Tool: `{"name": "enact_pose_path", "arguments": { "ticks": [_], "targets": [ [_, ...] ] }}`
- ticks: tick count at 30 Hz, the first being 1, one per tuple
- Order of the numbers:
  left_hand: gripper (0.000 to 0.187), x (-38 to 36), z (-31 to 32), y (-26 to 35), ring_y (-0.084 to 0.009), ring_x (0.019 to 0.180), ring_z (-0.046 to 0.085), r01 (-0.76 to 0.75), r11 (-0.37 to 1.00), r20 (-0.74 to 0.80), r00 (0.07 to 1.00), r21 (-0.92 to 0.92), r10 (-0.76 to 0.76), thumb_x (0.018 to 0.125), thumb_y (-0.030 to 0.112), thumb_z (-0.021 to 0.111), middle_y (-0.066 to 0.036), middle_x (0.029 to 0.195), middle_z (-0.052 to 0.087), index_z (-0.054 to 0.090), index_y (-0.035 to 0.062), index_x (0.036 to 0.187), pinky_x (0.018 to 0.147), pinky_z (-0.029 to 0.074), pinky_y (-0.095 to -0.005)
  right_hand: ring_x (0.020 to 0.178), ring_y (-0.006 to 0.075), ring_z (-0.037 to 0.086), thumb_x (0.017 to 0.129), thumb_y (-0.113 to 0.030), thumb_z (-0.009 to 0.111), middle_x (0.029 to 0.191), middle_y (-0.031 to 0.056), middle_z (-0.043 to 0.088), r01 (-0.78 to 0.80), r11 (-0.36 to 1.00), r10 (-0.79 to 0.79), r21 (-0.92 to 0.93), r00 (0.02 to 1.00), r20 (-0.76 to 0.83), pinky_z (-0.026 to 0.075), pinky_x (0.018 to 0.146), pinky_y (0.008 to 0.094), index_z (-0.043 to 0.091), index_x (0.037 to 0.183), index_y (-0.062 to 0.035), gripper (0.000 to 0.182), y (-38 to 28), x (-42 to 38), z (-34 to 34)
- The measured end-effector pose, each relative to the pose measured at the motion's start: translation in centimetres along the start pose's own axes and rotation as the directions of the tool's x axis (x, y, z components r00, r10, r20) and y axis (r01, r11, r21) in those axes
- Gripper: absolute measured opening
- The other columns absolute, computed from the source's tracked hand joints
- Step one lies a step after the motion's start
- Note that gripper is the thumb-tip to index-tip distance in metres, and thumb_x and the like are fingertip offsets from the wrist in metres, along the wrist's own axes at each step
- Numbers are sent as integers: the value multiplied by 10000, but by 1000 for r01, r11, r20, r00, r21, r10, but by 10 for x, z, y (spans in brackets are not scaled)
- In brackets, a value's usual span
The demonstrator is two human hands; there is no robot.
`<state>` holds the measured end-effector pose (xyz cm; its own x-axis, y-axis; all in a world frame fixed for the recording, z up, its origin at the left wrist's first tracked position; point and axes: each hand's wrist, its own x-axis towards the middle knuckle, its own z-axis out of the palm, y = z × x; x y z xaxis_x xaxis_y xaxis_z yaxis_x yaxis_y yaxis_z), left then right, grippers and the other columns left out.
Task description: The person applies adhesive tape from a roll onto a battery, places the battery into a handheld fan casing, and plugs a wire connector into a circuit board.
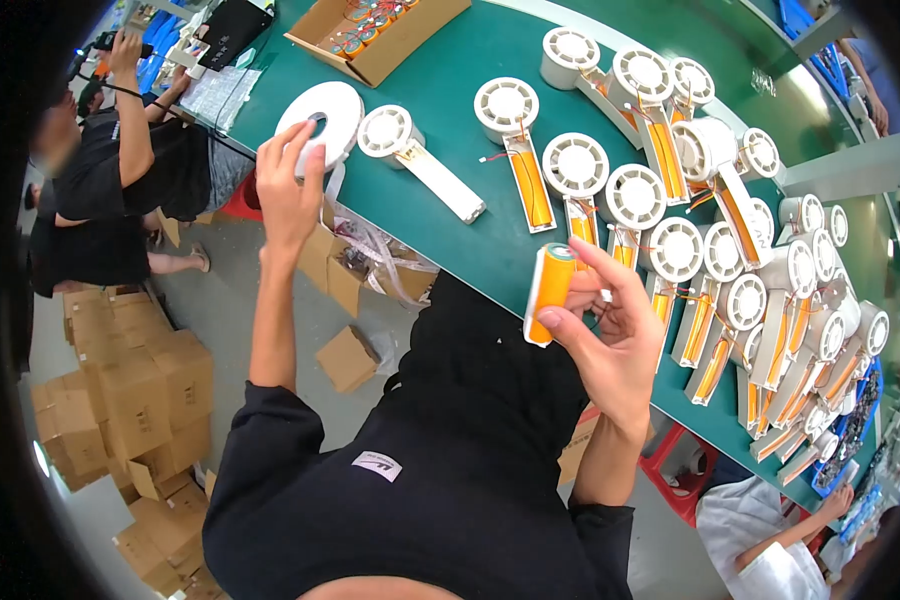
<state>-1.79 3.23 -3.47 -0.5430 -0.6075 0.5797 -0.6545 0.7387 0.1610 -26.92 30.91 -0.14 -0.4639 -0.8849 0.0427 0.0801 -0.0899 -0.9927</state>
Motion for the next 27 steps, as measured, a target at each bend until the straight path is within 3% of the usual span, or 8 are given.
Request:
{"name": "enact_pose_path", "arguments": {
  "ticks": [4,10,14,15,18,19,23,27],
  "targets": [
    [540,4,21,46,-383,1125,537,31,938,1,999,-345,-33,899,254,669,-232,1317,512,503,5,1348,979,433,-444,929,178,662,797,76,740,1058,141,660,11,994,3,106,991,-133,528,872,300,461,1376,45,643,5,0,7],
    [546,3,53,69,-401,1129,518,113,880,54,994,-461,-100,943,227,609,-254,1335,434,420,-1,1403,965,423,-446,1082,295,653,802,76,735,1134,198,651,-30,983,55,181,989,-136,542,926,388,512,1256,55,507,7,-10,5],
    [459,-7,52,77,-360,1121,510,86,869,-54,990,-488,-128,956,184,552,-220,1269,467,462,3,1368,973,411,-430,1088,331,651,796,82,733,1129,224,650,27,984,-1,174,989,-151,541,936,423,512,1200,49,461,2,-14,5],
    [524,-11,49,80,-366,978,559,19,891,-119,990,-454,-82,872,174,649,-238,1241,455,489,34,1351,861,484,-420,1077,331,656,794,83,733,1124,231,650,58,982,-26,181,985,-171,541,935,428,510,1194,48,459,1,-17,7],
    [514,-28,27,122,-345,984,559,-46,833,-105,994,-551,-15,808,171,692,-223,1223,458,560,45,1289,837,494,-399,1045,332,666,783,87,734,1113,254,649,83,983,-54,162,983,-176,538,935,446,501,1187,46,468,-7,-29,7],
    [508,-37,27,136,-323,979,557,-59,822,-114,994,-566,-7,752,155,725,-212,1197,460,609,64,1238,817,501,-375,1024,330,670,774,83,738,1111,263,649,98,987,-71,130,977,-202,534,938,457,504,1181,46,470,-8,-33,7],
    [515,-63,41,179,-313,960,544,10,717,-54,996,-697,-66,734,132,756,-213,1177,448,620,85,1229,812,495,-370,1031,325,669,759,110,747,1105,245,652,126,978,-157,-169,970,-185,532,927,409,522,1185,65,484,3,-55,-10],
    [404,-75,49,200,-311,1134,422,54,709,-49,991,-703,-124,851,135,679,-204,1197,481,578,21,1226,897,412,-374,1016,305,675,739,88,783,1084,213,661,140,901,-229,-412,958,-175,529,893,369,547,1186,76,506,14,-69,-23]
  ]
}}
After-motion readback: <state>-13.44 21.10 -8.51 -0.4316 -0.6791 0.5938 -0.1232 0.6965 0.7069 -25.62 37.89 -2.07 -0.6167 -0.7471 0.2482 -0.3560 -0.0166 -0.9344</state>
